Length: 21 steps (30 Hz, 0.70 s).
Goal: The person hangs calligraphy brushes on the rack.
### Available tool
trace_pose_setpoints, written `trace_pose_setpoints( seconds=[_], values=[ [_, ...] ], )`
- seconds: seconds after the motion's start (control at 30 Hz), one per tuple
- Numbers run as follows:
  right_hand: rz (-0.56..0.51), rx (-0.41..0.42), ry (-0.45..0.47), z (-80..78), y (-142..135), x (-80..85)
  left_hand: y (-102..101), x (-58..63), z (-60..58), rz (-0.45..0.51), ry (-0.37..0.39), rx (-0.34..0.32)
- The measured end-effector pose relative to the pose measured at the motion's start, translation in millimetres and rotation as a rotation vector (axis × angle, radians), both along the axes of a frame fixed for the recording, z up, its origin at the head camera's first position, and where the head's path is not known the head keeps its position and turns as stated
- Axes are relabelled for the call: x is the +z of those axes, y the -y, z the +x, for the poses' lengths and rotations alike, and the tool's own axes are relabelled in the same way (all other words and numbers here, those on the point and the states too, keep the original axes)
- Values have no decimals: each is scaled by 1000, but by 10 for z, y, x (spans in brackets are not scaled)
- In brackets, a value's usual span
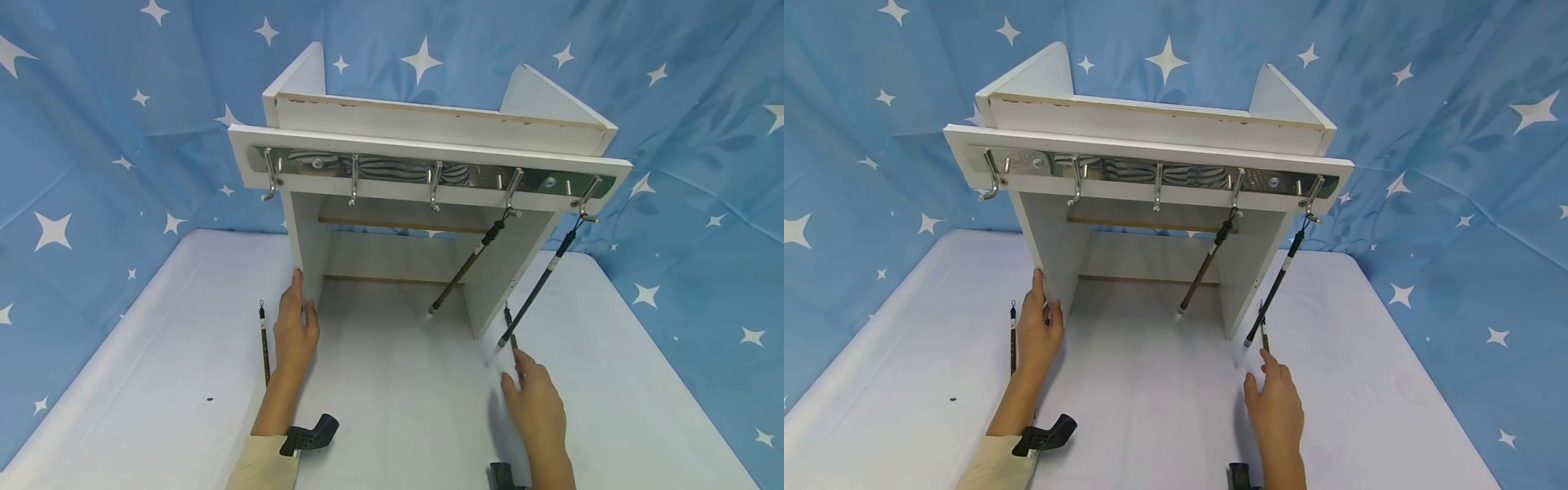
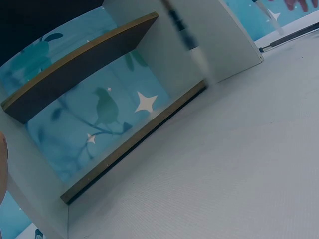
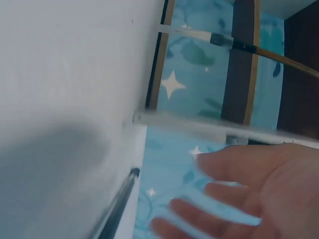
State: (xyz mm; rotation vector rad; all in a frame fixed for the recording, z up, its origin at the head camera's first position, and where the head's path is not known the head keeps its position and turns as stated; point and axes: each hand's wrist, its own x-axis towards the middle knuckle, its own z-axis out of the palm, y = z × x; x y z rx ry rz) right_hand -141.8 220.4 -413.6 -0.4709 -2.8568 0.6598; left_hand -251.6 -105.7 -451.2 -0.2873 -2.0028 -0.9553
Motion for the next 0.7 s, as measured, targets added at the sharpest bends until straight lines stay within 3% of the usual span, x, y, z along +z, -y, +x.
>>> trace_pose_setpoints(
  seconds=[0.2, 0.3, 0.7],
  values=[
    [66, -44, 259, 19, -142, 5, -5, -11, -4, -2, -15, 3],
    [79, -53, 347, 16, -190, 3, -2, -11, -2, -2, -19, 3],
    [106, -51, 457, 16, -274, -47, 3, -11, -5, -3, -30, 5]
  ],
)
